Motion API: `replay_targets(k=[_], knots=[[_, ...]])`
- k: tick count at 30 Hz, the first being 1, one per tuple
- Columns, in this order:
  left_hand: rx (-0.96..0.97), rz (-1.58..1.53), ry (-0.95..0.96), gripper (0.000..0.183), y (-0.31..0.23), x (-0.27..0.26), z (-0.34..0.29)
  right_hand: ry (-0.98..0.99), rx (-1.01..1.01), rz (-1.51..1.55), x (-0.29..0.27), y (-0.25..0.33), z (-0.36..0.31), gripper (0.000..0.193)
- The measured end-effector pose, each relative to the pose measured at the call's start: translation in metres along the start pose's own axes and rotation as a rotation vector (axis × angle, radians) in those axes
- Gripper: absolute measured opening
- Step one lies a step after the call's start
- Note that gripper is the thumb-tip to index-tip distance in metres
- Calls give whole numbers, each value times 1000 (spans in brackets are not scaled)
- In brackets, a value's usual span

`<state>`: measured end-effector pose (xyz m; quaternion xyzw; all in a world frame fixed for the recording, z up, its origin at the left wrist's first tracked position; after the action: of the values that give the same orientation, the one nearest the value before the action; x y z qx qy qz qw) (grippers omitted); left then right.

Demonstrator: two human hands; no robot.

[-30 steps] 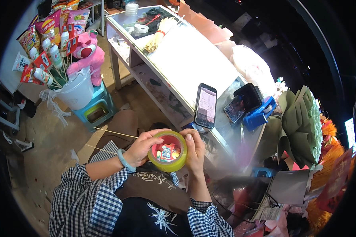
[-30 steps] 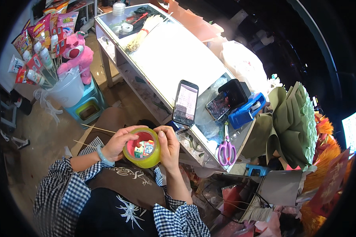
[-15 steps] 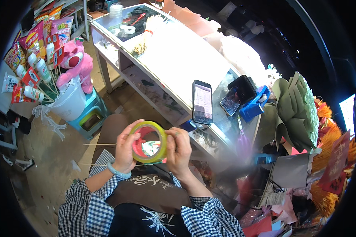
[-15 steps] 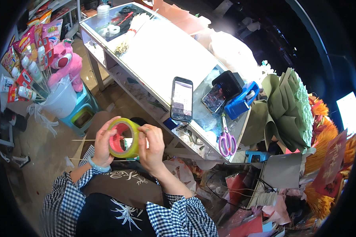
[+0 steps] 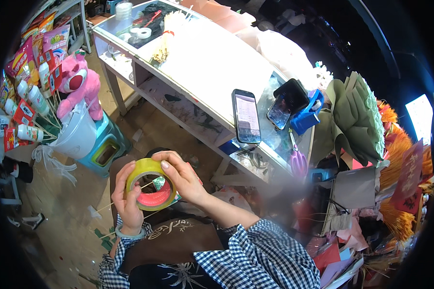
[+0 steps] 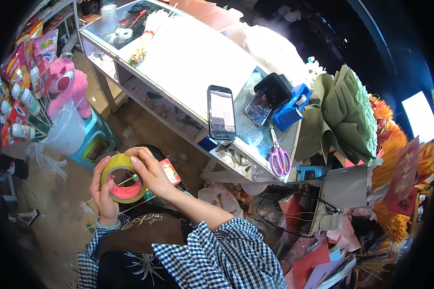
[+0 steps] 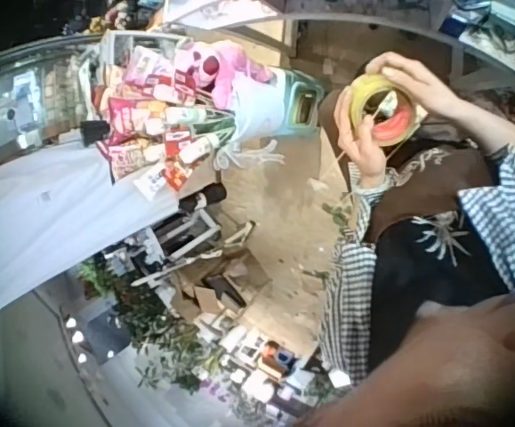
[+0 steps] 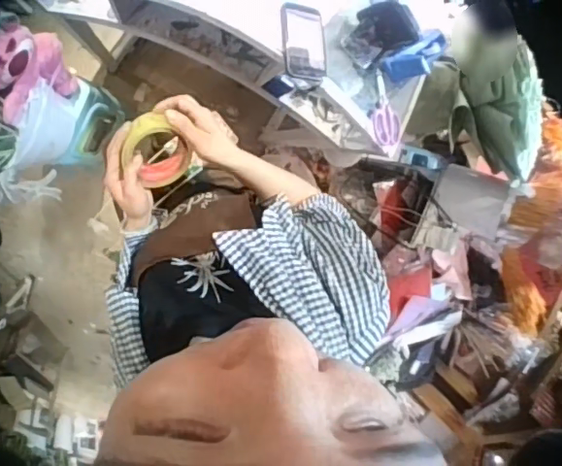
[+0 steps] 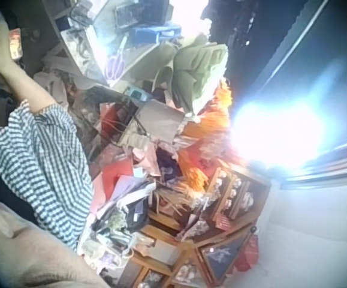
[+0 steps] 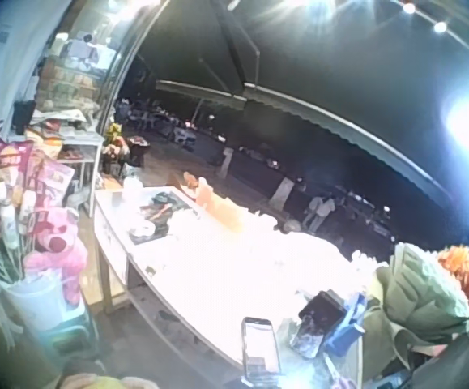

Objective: The person attaches a snack box to a wooden stick using tape, trims the stick with scissors, and places the assembled item into a container with other snack bouquets. The person repeats the process with another snack box.

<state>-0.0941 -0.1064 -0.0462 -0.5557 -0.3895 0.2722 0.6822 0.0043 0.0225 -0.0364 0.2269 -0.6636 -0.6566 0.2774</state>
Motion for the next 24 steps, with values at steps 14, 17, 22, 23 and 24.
replay_targets(k=[14,17,22,23,24], knots=[[-682,-579,166,59,50,18,1,-195,254,550,-5,-11,-4,26],[-846,-822,314,61,52,23,-11,-164,11,124,-10,12,-5,31],[-1010,-904,456,63,55,25,-17,241,-214,-251,-8,40,-1,26],[-1121,-864,379,63,63,23,-21,330,-263,-313,-5,42,-2,23],[-1141,-891,411,60,64,24,-24,403,-245,-344,-2,41,-4,22]])
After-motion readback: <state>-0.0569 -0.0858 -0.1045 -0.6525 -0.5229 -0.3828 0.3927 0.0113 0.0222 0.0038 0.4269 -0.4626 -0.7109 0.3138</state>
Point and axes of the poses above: each hand's wrist, its own z-axis towards the middle knuckle, its own x-axis out of the palm, y = z × x, the point moved 5 cm from there along z, towards the middle knuckle, and after that the axes turned 10 degrees about -y, right-handed, at the moved point
